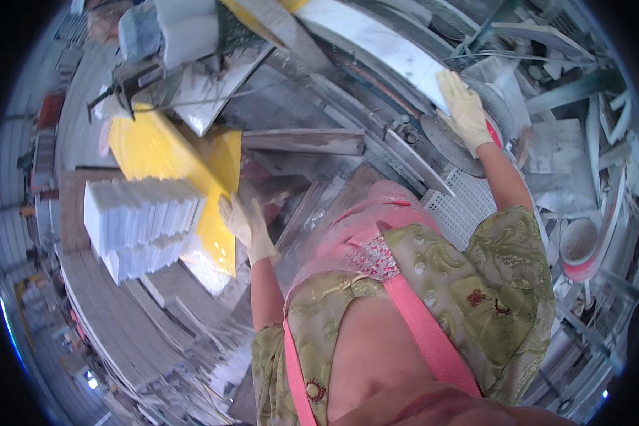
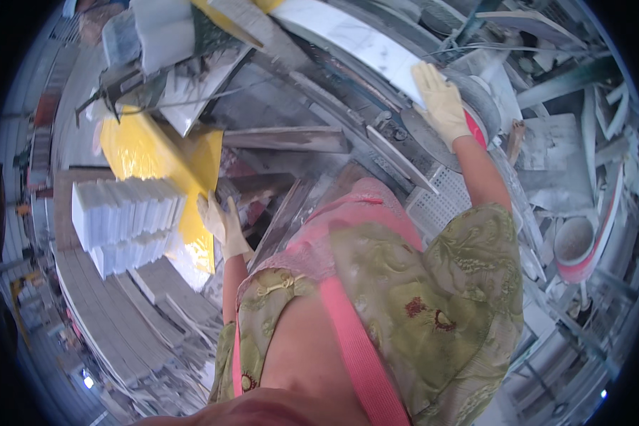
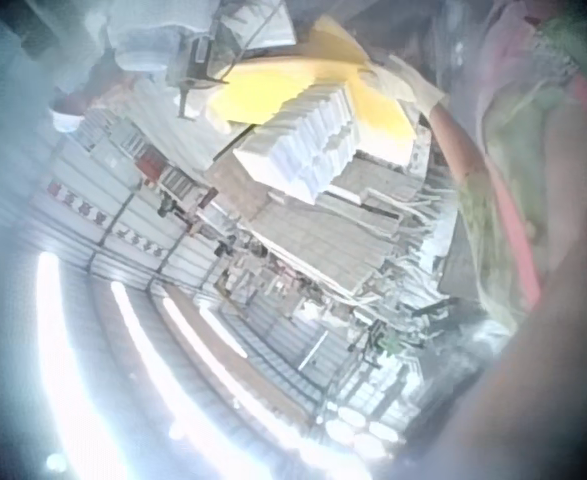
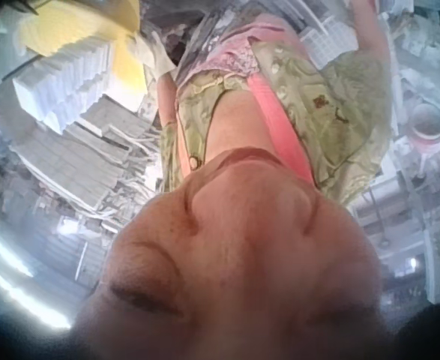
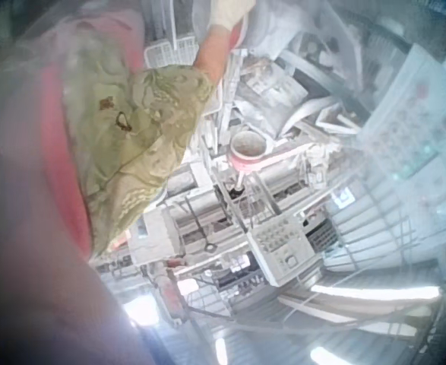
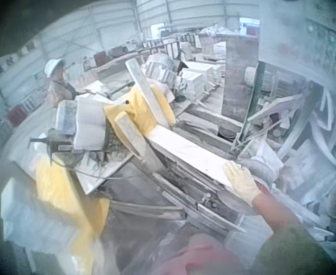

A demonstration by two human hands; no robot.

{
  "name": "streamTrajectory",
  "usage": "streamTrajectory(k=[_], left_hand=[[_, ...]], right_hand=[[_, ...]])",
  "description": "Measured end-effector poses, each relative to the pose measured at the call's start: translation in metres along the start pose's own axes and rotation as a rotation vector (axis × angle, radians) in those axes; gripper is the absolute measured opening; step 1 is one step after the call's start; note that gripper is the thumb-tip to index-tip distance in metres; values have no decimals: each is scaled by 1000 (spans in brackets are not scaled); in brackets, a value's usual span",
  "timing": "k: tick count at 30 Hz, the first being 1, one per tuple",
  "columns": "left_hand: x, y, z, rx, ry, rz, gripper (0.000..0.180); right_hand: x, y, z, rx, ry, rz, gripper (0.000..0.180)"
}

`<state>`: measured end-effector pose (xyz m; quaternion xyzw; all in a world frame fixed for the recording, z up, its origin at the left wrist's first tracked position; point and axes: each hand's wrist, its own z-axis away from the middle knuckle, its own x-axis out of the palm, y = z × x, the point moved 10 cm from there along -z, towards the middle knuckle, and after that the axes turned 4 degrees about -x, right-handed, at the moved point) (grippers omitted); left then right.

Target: The person repeatedly picks up white foam tiles from a yellow tray, places them on a conveyor belt, and stacks them into a growing pile. The person wears gloves and a pink apron while working in a factory setting.

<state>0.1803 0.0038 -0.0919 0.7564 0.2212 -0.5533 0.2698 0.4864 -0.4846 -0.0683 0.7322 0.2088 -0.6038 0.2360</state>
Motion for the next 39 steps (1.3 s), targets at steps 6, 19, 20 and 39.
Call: streamTrajectory(k=[6,19,20,39], left_hand=[[-8,2,2,-10,15,51,55],[-30,-10,12,-45,215,242,44],[-35,-10,17,-41,225,325,45],[-46,-167,72,-803,3,1175,59]], right_hand=[[7,10,-8,-43,-58,-44,87],[-3,-84,-39,557,-64,-1423,63],[0,-131,-47,502,-96,-1455,62],[-85,-590,27,-953,-532,-792,56]])
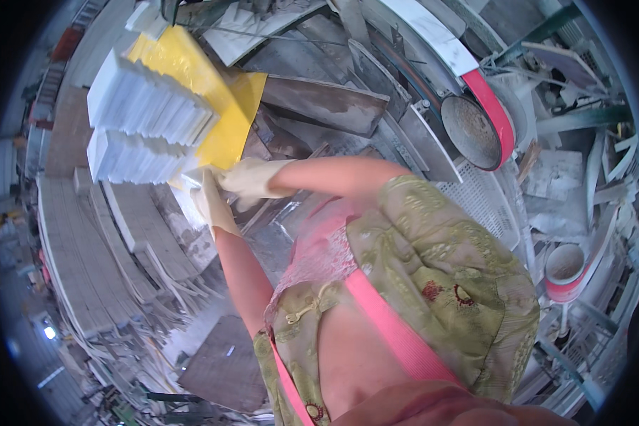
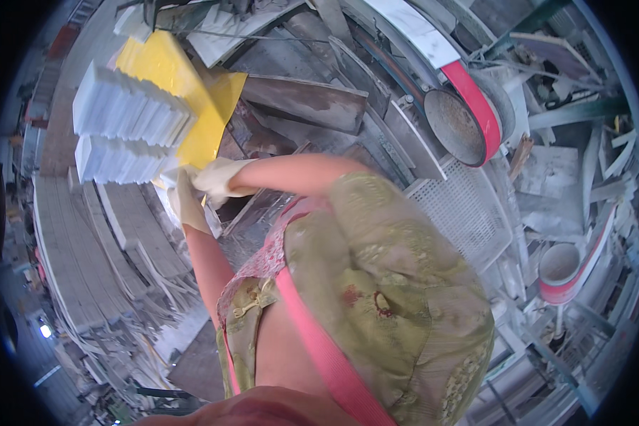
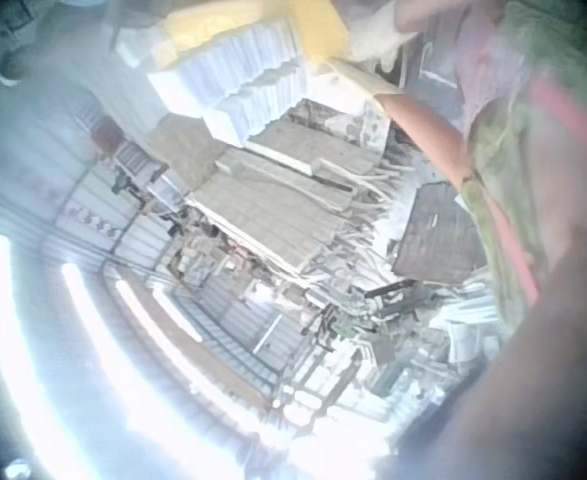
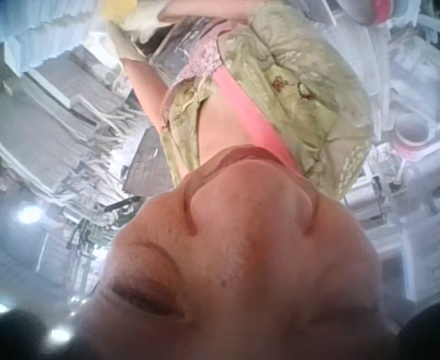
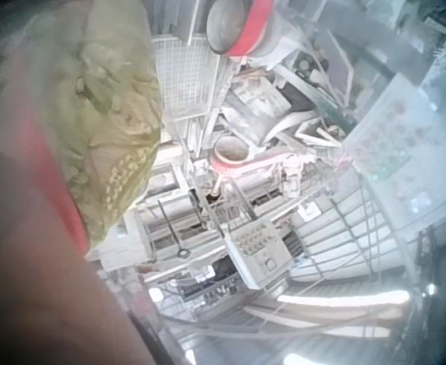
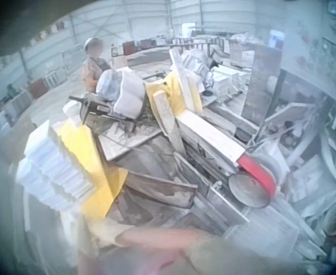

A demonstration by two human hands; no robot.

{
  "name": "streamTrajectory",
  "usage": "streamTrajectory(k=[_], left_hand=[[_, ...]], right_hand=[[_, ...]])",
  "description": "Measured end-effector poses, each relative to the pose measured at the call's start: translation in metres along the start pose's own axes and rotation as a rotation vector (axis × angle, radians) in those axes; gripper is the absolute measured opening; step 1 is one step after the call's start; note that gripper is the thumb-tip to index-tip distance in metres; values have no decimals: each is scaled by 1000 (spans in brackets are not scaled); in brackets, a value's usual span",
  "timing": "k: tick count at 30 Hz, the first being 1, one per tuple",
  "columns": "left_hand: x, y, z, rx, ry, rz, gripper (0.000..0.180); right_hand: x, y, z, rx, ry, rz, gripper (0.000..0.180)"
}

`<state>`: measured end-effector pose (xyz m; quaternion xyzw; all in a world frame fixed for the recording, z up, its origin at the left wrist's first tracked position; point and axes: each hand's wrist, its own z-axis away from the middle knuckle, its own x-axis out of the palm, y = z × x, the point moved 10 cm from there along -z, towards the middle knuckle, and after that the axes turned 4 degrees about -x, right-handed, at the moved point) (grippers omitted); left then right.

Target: The person repeatedly picks up white foam tiles from a yellow tray, places them on a conveyor belt, and stacks them into a growing pile. The person wears gloves and a pink apron while working in a factory setting.

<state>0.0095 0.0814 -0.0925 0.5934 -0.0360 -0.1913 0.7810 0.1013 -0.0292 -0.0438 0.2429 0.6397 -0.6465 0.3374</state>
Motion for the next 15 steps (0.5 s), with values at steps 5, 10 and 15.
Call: streamTrajectory(k=[5,10,15], left_hand=[[4,4,11,49,-50,109,44],[2,20,18,109,116,-99,45],[14,32,20,80,195,-293,43]], right_hand=[[-110,96,157,-229,626,19,42],[-222,247,413,526,920,286,55],[-197,318,467,834,314,816,75]])
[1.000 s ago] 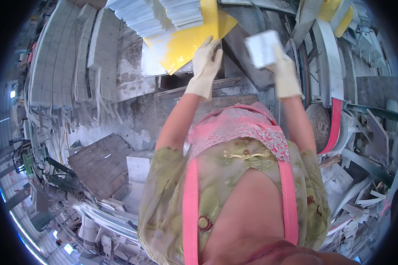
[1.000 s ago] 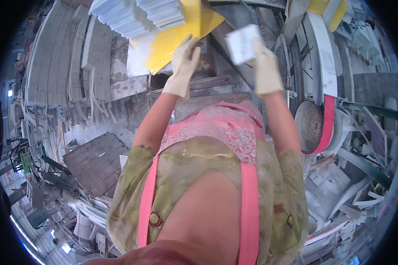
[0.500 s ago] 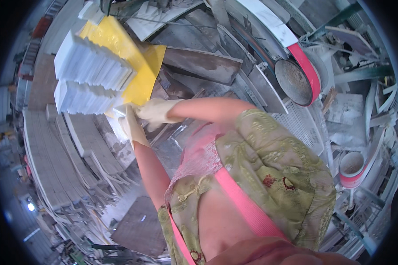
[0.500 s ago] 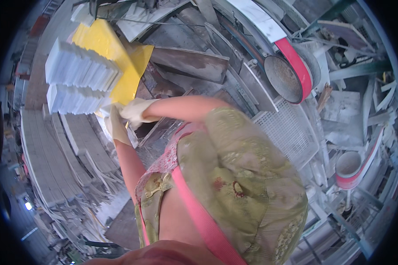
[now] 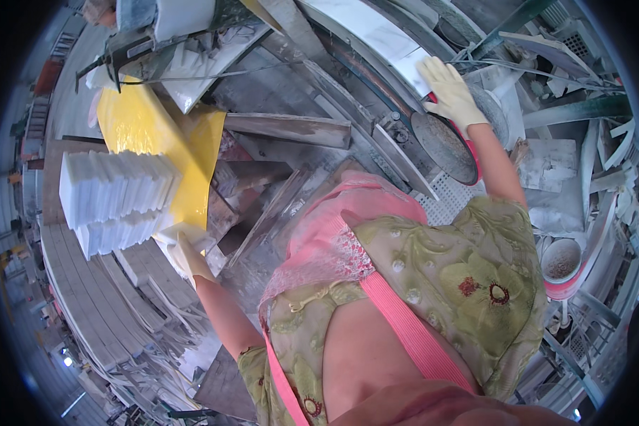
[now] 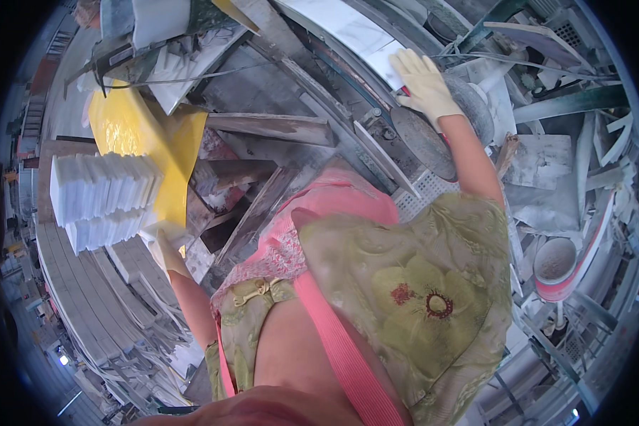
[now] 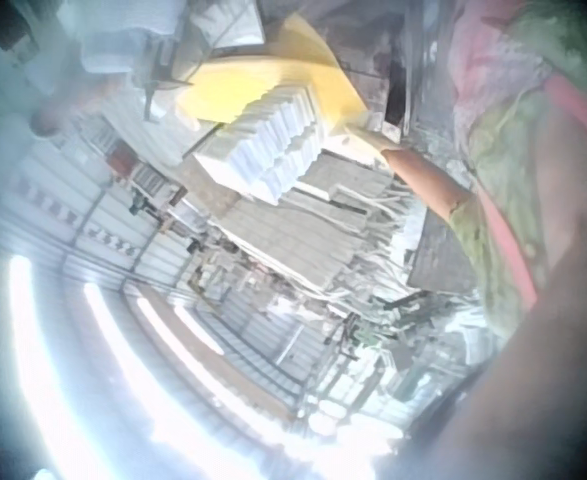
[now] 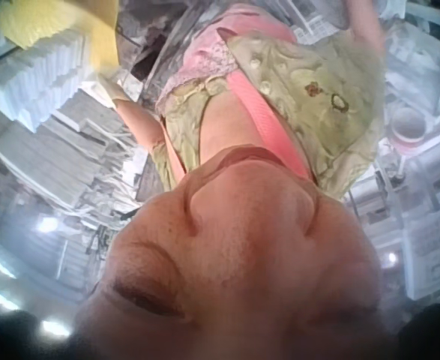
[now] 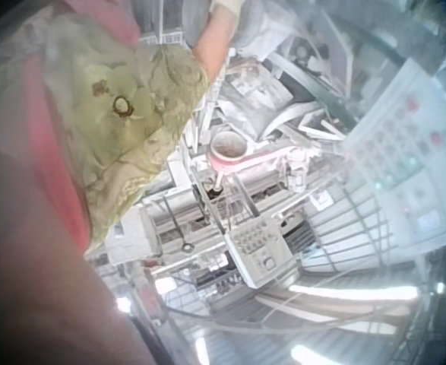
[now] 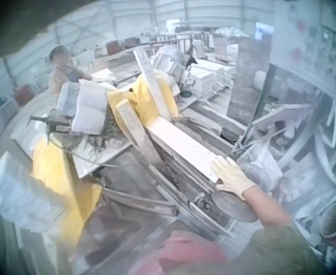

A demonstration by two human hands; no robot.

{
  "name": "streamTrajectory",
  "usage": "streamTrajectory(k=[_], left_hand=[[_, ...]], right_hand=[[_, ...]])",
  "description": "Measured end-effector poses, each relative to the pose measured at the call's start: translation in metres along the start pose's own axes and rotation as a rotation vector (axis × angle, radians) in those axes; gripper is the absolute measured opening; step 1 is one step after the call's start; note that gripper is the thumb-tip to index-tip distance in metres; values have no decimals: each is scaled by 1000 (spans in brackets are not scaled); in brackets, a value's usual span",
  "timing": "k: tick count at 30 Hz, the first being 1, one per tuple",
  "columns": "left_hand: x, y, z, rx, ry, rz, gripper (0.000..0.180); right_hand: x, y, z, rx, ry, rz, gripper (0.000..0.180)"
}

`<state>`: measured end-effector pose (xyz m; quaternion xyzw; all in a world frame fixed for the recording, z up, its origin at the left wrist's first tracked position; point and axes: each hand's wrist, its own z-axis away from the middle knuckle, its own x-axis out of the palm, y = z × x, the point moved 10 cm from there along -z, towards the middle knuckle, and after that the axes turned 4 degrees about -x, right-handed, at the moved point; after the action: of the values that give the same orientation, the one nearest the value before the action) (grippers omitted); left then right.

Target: The person repeatedly picks up white foam tiles from a yellow tray, places them on a conveyor belt, and stacks them into a growing pile. The person wears gloves and a pink apron while working in a factory setting.

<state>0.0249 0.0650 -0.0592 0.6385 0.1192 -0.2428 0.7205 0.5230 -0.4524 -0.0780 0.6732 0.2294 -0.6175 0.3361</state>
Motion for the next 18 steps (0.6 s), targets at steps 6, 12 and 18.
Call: streamTrajectory(k=[6,12,18], left_hand=[[-4,1,-2,15,116,-146,44],[-6,-12,-11,26,121,-147,50],[-5,0,-4,-12,165,-216,46]], right_hand=[[0,-6,-16,53,226,30,60],[-34,-4,-30,-128,340,94,52],[-15,-26,-79,-178,183,154,67]])
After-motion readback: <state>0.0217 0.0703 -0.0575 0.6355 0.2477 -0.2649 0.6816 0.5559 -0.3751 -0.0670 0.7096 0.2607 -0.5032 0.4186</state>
